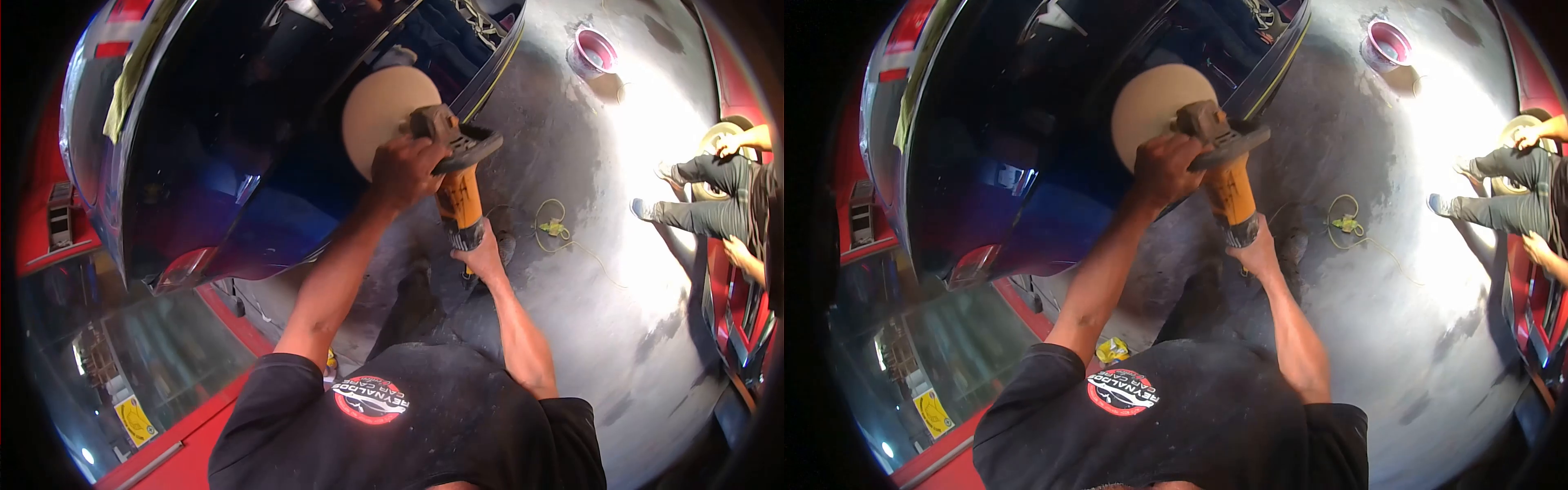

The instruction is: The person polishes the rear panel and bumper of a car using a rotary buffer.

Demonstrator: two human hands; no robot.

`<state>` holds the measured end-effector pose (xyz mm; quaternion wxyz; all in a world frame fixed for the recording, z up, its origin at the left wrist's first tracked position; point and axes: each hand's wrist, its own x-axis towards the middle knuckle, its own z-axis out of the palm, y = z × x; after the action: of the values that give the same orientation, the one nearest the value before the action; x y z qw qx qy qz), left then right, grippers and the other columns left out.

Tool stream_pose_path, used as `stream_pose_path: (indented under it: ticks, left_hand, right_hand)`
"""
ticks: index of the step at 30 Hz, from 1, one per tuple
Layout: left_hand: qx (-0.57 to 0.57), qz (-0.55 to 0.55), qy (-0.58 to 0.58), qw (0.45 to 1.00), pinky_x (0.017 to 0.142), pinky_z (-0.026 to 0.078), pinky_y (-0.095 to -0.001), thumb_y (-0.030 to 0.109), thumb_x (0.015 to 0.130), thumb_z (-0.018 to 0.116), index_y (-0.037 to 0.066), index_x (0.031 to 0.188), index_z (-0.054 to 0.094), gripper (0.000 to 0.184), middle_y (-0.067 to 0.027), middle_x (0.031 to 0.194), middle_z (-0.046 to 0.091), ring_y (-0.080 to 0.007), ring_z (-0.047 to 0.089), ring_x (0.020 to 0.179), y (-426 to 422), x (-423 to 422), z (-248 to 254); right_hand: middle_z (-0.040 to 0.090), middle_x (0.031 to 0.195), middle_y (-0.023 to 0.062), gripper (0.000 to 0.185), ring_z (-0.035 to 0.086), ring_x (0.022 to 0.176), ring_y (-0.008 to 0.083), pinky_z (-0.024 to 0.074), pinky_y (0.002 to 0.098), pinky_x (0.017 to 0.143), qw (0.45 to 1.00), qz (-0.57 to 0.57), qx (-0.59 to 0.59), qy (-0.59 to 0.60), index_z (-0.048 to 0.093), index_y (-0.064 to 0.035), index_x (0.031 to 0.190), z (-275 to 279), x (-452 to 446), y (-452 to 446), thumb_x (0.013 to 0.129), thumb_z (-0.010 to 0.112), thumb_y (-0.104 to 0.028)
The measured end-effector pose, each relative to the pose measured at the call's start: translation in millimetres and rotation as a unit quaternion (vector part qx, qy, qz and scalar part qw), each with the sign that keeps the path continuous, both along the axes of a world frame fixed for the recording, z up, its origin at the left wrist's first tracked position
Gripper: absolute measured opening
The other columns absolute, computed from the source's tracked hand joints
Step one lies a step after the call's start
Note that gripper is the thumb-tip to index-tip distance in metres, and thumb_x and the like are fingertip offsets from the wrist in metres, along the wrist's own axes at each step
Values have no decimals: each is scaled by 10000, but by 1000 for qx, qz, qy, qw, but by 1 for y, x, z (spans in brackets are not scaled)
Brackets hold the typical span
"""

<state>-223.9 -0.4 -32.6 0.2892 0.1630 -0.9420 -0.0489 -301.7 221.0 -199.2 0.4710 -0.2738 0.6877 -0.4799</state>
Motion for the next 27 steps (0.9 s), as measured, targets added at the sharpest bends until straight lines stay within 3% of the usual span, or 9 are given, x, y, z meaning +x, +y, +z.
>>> stream_pose_path:
  ticks: [3, 10, 11, 14, 18, 23, 27]
  left_hand:
    - [12, 4, -37, 999, 579, 502, -402, 220, 814, 811, 154, 777, 601, 223, -29, 700, 583, -254, 641, 619, 28, 80, -4]
    - [75, 7, -53, 996, 527, 448, -407, 170, 845, 794, 140, 684, 533, 309, -29, 638, 531, -257, 582, 553, 85, 241, -2]
    - [84, 9, -56, 995, 523, 445, -405, 163, 839, 798, 139, 676, 529, 315, -29, 630, 527, -256, 579, 548, 92, 258, 0]
    - [113, 5, -80, 990, 521, 437, -394, 140, 812, 808, 136, 662, 521, 323, -31, 620, 527, -253, 576, 538, 104, 298, 7]
    - [112, -9, -106, 988, 532, 441, -390, 145, 809, 803, 136, 684, 537, 294, -31, 632, 539, -252, 595, 560, 105, 307, 23]
    - [54, -54, -92, 993, 574, 470, -409, 165, 772, 812, 145, 798, 635, 179, -29, 702, 584, -253, 639, 628, 79, 267, 32]
    - [36, -92, -75, 992, 630, 533, -427, 185, 678, 826, 176, 924, 717, 269, -34, 770, 641, -273, 674, 683, 40, 213, 24]
  right_hand:
    - [698, 1206, 171, 814, 670, 1196, 303, 502, 387, 1022, 1000, 16, 24, 3, 493, -43, 1349, 0, 63, 29, 639, 888, -85]
    - [702, 1225, 223, 801, 660, 1218, 393, 519, 418, 1011, 997, 40, 58, 6, 491, -60, 1365, 13, 211, 85, 665, 876, -113]
    - [694, 1223, 171, 831, 670, 1200, 306, 499, 387, 1040, 993, 49, 104, -14, 492, -38, 1362, 18, 226, 89, 637, 893, -99]
    - [694, 1224, 188, 841, 671, 1202, 333, 503, 392, 1040, 993, 55, 98, -24, 486, -42, 1375, 20, 266, 107, 643, 895, -109]
    - [696, 1244, 223, 843, 662, 1224, 378, 517, 418, 1029, 996, 33, 81, -32, 480, -53, 1388, 28, 293, 108, 652, 889, -93]
    - [686, 1207, 169, 824, 665, 1185, 288, 496, 378, 1037, 998, -21, 15, -61, 497, -17, 1356, 33, 285, 88, 631, 886, -67]
    - [675, 1181, 137, 829, 647, 1137, 252, 488, 362, 1026, 996, -78, -5, -49, 511, 1, 1327, 32, 258, 58, 592, 889, -62]
